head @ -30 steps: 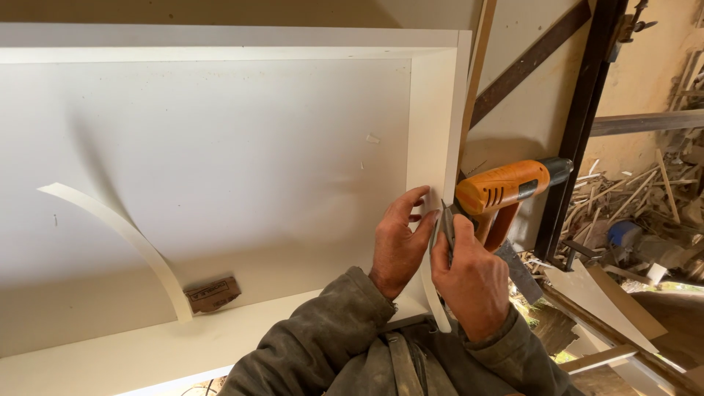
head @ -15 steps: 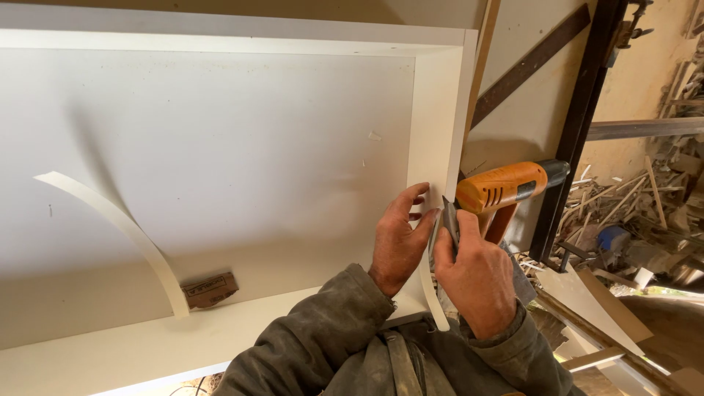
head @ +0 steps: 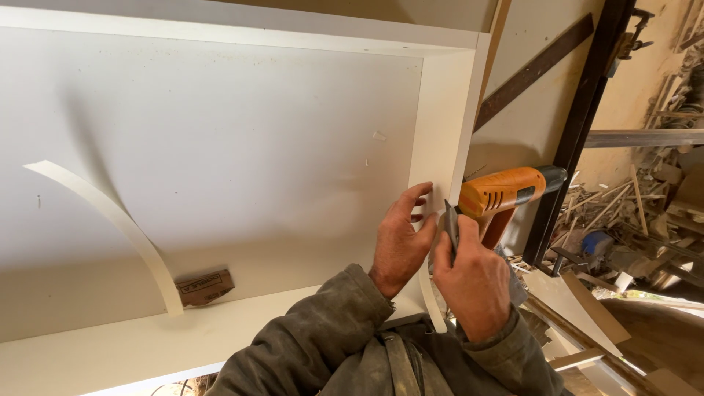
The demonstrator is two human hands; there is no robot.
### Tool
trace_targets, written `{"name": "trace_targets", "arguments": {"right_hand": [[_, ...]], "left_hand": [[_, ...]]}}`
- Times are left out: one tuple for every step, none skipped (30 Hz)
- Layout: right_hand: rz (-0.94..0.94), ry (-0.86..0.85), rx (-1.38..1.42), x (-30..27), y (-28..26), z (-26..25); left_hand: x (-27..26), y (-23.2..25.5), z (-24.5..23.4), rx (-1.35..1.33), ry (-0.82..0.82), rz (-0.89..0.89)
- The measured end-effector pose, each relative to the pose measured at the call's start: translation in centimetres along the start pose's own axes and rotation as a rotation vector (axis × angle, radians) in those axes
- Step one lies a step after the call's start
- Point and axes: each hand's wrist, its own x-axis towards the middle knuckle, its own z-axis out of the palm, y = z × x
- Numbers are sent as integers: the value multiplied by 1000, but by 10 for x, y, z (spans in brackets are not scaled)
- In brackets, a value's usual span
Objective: The person uses a utility knife to trim excess edge banding from the corners of a white cabinet door. They then use a heat gun to apply heat to the edges and press the banding down with their fingers to ensure it adheres smoothly.
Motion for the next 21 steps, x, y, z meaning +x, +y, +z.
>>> {"name": "trace_targets", "arguments": {"right_hand": [[-1,0,-1,1,5,8],[-6,-57,12,3,10,15],[-8,-113,25,3,15,23],[-5,-112,25,-2,13,20],[-71,0,4,-4,10,18],[-136,111,-16,-6,7,16],[-139,97,-13,-6,5,10],[-131,108,-42,-6,3,4],[-116,142,-76,-4,3,-1],[-110,151,-79,-4,6,-1],[-130,128,-71,-4,7,-3],[-150,104,-63,-3,9,-5],[-151,104,-64,-4,9,-4],[-133,127,-37,-6,9,-4],[-120,145,-7,-6,8,-3],[-127,140,-8,-4,6,-3],[-140,128,-9,-5,5,-4],[-153,116,-11,-5,4,-4],[-155,116,-15,-4,5,-3],[-140,113,-23,-4,6,-2],[-125,106,-30,-4,6,-1]], "left_hand": [[1,-1,-1,-1,0,0],[2,-3,-2,-54,-16,-35],[2,-4,-2,-106,-37,-70],[3,-7,-3,-107,-40,-71],[6,-11,-3,-187,-11,-85],[9,-15,-4,-267,18,-99],[8,-17,-5,-263,27,-110],[6,-18,-5,-291,66,-142],[9,-21,-3,-325,87,-159],[9,-22,-2,-326,77,-154],[8,-21,-2,-349,94,-164],[8,-21,-2,-372,110,-174],[9,-20,-2,-374,111,-174],[9,-20,-3,-353,111,-181],[11,-18,-4,-332,117,-189],[11,-17,-5,-333,125,-190],[10,-16,-4,-335,112,-201],[9,-14,-3,-336,99,-212],[10,-14,-3,-341,100,-211],[11,-13,-3,-338,112,-204],[10,-12,-4,-331,126,-200]]}}
